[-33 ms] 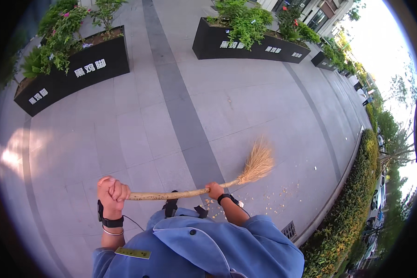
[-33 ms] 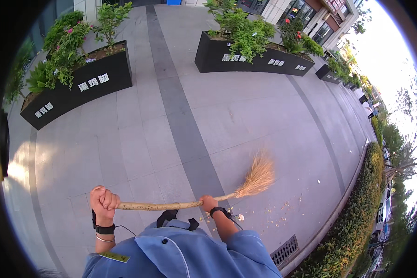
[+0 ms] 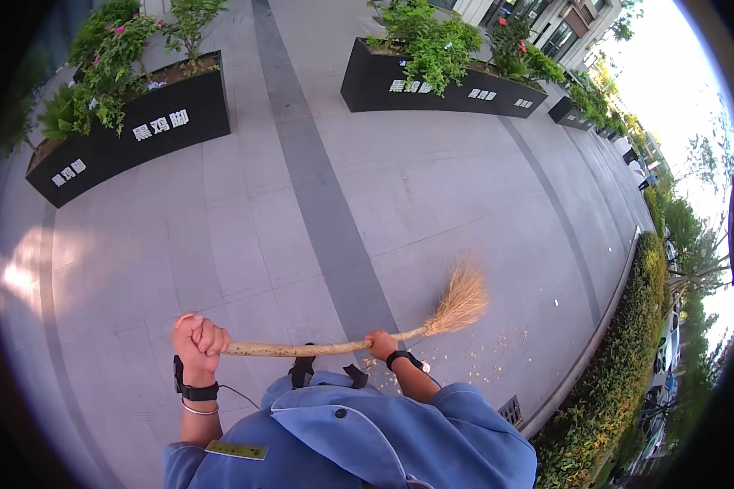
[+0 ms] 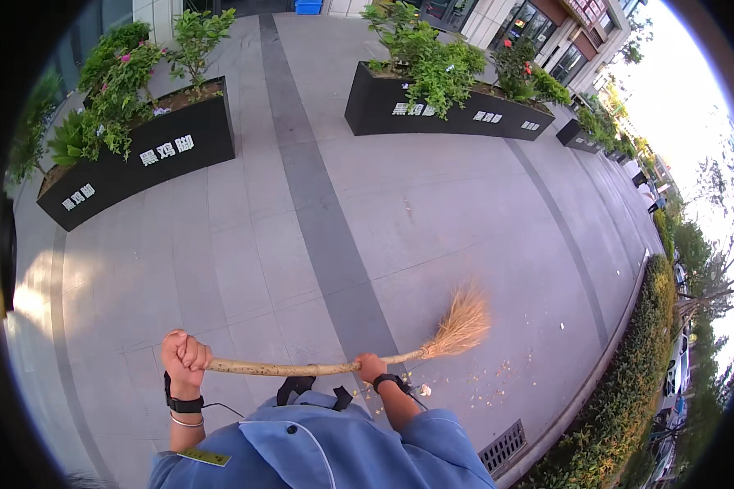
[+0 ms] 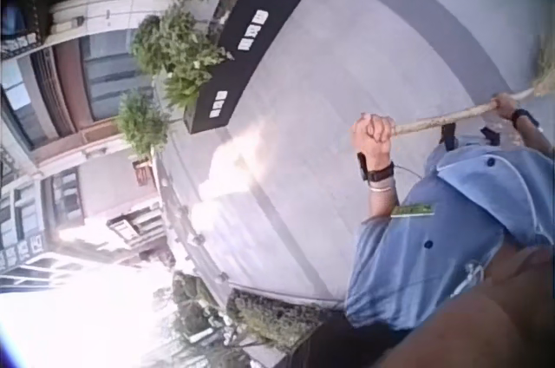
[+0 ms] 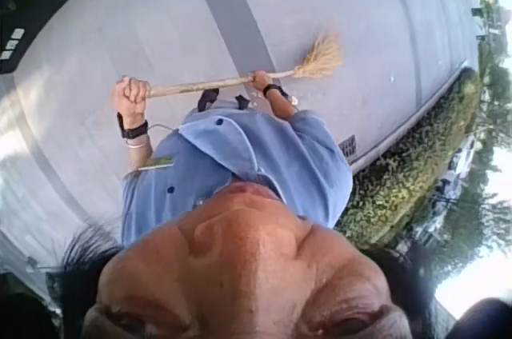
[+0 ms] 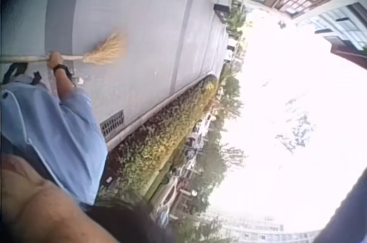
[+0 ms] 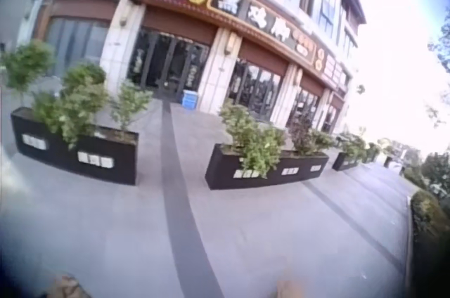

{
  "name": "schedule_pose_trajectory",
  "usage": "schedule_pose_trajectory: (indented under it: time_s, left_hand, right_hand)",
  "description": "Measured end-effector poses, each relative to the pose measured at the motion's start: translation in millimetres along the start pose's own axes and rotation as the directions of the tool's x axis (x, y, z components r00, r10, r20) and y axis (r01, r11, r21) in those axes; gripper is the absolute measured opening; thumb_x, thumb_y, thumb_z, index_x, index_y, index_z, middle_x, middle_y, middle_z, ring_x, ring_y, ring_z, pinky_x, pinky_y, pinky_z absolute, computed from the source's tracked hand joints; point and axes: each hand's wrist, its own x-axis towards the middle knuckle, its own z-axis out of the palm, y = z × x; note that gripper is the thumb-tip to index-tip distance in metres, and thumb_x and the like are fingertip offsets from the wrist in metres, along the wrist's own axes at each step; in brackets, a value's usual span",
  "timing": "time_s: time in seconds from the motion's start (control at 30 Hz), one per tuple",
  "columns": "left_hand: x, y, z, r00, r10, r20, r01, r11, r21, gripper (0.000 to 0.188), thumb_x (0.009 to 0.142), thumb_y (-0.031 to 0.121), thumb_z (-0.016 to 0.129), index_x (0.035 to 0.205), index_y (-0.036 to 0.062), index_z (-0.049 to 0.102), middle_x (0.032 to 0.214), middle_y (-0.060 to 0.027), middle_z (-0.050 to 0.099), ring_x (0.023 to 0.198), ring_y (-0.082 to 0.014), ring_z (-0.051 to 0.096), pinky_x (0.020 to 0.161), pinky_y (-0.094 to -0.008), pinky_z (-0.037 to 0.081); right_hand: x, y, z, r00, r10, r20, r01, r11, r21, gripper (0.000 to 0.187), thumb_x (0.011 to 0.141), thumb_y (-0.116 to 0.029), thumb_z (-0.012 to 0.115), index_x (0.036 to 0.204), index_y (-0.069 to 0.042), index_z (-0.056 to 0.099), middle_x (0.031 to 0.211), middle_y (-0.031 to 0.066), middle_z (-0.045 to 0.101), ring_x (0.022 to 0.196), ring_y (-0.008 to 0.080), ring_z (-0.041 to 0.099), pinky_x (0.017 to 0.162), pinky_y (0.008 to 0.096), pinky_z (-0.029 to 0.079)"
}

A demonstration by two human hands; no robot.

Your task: Sweep debris on the pavement using a broom.

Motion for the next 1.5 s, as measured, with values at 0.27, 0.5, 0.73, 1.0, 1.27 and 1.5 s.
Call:
schedule_pose_trajectory:
  time_s: [0.27,0.5,0.73,1.0,1.27,1.5]
  left_hand:
    - [66.3,-10.6,-41.2,0.996,0.021,0.086,-0.004,0.981,-0.196,0.035,0.087,0.015,0.037,0.053,0.0138,0.030,0.037,-0.0002,0.029,0.028,-0.0131,0.023,0.032,-0.0321,0.027]
    - [132.7,20.0,15.2,0.971,0.132,0.199,-0.067,0.951,-0.302,0.037,0.090,0.017,0.038,0.053,0.0168,0.031,0.041,0.0017,0.027,0.034,-0.0114,0.021,0.043,-0.0294,0.027]
    - [260.4,16.4,102.3,0.903,0.188,0.386,-0.176,0.982,-0.065,0.033,0.090,0.022,0.041,0.058,0.0147,0.037,0.044,0.0016,0.034,0.035,-0.0108,0.027,0.043,-0.0279,0.029]
    - [405.3,-14.4,159.5,0.879,0.122,0.462,-0.135,0.991,-0.005,0.033,0.089,0.025,0.043,0.058,0.0146,0.037,0.045,0.0021,0.035,0.036,-0.0105,0.029,0.043,-0.0275,0.029]
    - [535.4,25.3,120.5,0.849,0.110,0.516,-0.120,0.993,-0.014,0.033,0.089,0.028,0.044,0.059,0.0146,0.037,0.046,0.0025,0.036,0.037,-0.0102,0.030,0.043,-0.0271,0.029]
    - [645.8,179.0,10.1,0.834,0.241,0.497,-0.235,0.969,-0.076,0.034,0.089,0.030,0.045,0.060,0.0145,0.037,0.047,0.0029,0.036,0.038,-0.0099,0.031,0.043,-0.0268,0.029]
  right_hand:
    - [23.7,-6.1,-67.0,0.996,0.077,-0.037,-0.082,0.987,-0.138,0.013,0.075,-0.025,0.060,0.085,-0.018,0.066,0.086,0.0082,0.064,0.092,0.0289,0.062,0.070,0.0450,0.053]
    - [137.0,-32.2,-150.2,0.935,-0.111,-0.337,0.099,0.994,-0.055,0.008,0.069,-0.013,0.059,0.076,-0.013,0.063,0.076,0.0069,0.062,0.082,0.0287,0.060,0.061,0.0426,0.052]
    - [255.5,-49.6,-234.3,0.815,-0.144,-0.562,0.240,0.966,0.100,0.007,0.065,-0.008,0.060,0.073,-0.009,0.060,0.074,0.0082,0.060,0.082,0.0304,0.059,0.062,0.0418,0.051]
    - [369.9,-148.0,-310.1,0.715,-0.365,-0.597,0.565,0.804,0.185,0.010,0.062,-0.002,0.063,0.067,-0.004,0.054,0.075,0.0110,0.058,0.084,0.0326,0.056,0.062,0.0436,0.048]
    - [486.7,-238.1,-311.6,0.710,-0.461,-0.532,0.619,0.768,0.161,0.009,0.061,-0.006,0.063,0.068,-0.006,0.057,0.075,0.0108,0.058,0.083,0.0328,0.057,0.061,0.0441,0.047]
    - [581.0,-354.7,-312.7,0.777,-0.531,-0.339,0.608,0.772,0.186,0.009,0.061,-0.007,0.062,0.070,-0.007,0.059,0.075,0.0121,0.060,0.082,0.0341,0.058,0.063,0.0440,0.048]
